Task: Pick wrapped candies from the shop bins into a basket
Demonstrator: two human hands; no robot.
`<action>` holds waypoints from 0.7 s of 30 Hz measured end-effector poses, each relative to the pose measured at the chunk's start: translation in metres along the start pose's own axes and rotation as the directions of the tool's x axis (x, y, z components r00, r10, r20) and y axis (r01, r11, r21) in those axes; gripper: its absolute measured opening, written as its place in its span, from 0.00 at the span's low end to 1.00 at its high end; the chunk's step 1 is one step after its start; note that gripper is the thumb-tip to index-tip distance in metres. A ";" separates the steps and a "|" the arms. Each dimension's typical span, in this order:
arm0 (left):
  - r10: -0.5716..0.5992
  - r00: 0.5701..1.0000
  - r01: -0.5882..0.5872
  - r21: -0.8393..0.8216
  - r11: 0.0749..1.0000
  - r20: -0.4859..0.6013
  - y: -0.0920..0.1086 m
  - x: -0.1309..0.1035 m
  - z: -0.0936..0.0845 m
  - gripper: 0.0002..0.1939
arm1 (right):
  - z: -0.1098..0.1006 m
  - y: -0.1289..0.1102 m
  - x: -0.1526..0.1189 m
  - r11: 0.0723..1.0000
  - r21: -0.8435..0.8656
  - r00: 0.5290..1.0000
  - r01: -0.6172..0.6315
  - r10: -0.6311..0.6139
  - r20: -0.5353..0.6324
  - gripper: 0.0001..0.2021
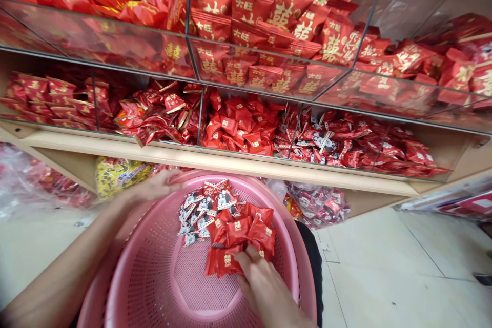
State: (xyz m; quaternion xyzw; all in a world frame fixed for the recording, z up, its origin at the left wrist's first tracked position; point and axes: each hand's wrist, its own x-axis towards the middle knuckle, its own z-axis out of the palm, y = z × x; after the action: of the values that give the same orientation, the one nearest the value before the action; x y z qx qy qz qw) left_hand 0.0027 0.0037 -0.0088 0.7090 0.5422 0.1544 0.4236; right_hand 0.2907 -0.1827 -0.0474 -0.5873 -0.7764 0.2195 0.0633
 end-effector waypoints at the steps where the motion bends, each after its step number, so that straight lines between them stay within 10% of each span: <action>1: 0.001 1.000 -0.001 0.001 1.000 0.003 0.000 0.000 0.000 0.28 | 0.000 -0.001 0.000 0.996 -0.087 1.000 0.004 -0.003 0.005 0.17; 8: -0.029 1.000 0.029 0.001 1.000 0.005 0.001 0.000 -0.001 0.34 | -0.015 -0.024 0.008 0.844 -0.527 0.988 0.104 -0.028 0.150 0.16; 21: 0.019 1.000 -0.019 -0.018 1.000 -0.016 -0.009 0.004 0.001 0.30 | -0.011 -0.050 0.017 0.784 -0.572 0.965 0.243 -0.134 0.225 0.17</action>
State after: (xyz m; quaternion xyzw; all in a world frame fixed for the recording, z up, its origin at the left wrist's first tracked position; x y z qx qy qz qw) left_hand -0.0010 0.0068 -0.0176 0.7090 0.5373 0.1690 0.4242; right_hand 0.2452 -0.1749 -0.0197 -0.4754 -0.8633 0.0077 -0.1695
